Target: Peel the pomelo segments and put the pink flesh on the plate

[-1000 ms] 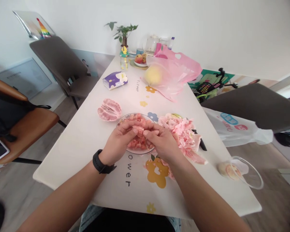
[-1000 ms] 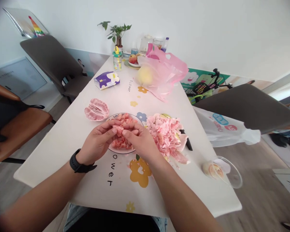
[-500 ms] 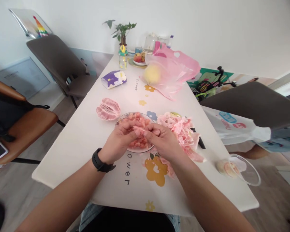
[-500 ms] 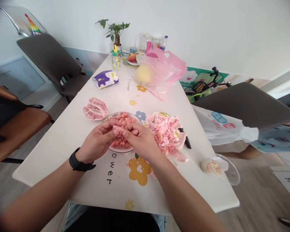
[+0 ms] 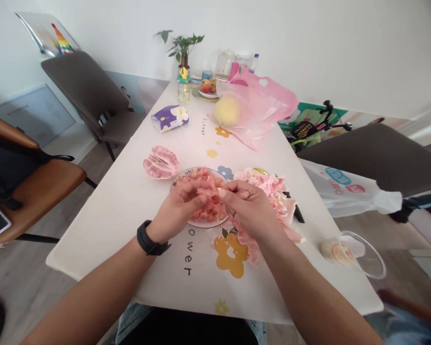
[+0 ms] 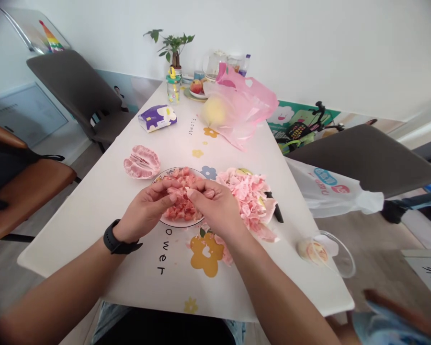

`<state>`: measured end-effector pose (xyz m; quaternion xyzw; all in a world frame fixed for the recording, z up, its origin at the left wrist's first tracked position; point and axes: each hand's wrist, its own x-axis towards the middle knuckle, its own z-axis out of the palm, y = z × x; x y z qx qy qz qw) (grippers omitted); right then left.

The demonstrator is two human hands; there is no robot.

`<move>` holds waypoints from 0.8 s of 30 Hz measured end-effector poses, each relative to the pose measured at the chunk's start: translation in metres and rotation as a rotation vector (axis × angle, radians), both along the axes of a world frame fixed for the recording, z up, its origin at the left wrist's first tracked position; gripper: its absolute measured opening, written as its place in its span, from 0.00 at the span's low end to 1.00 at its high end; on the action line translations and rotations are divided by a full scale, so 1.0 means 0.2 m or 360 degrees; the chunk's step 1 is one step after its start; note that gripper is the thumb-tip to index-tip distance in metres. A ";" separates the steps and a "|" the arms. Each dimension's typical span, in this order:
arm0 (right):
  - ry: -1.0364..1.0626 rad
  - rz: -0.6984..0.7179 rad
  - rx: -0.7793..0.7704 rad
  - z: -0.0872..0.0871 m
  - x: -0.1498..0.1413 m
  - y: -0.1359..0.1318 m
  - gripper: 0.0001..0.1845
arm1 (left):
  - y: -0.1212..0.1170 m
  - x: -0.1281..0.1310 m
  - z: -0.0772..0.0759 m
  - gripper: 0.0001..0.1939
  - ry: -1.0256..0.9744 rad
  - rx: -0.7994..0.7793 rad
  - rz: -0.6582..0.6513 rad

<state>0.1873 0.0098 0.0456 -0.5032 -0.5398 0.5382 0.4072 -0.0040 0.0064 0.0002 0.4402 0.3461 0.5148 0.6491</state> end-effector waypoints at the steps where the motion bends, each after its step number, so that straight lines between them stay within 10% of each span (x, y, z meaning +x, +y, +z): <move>1: -0.0078 -0.0012 0.0036 0.00 0.01 -0.01 0.14 | 0.00 0.00 0.00 0.15 -0.0079 0.0021 0.0004; 24: -0.1093 0.0075 0.0456 -0.05 0.32 -0.13 0.11 | -0.01 -0.01 0.06 0.16 -0.0411 0.0021 0.0040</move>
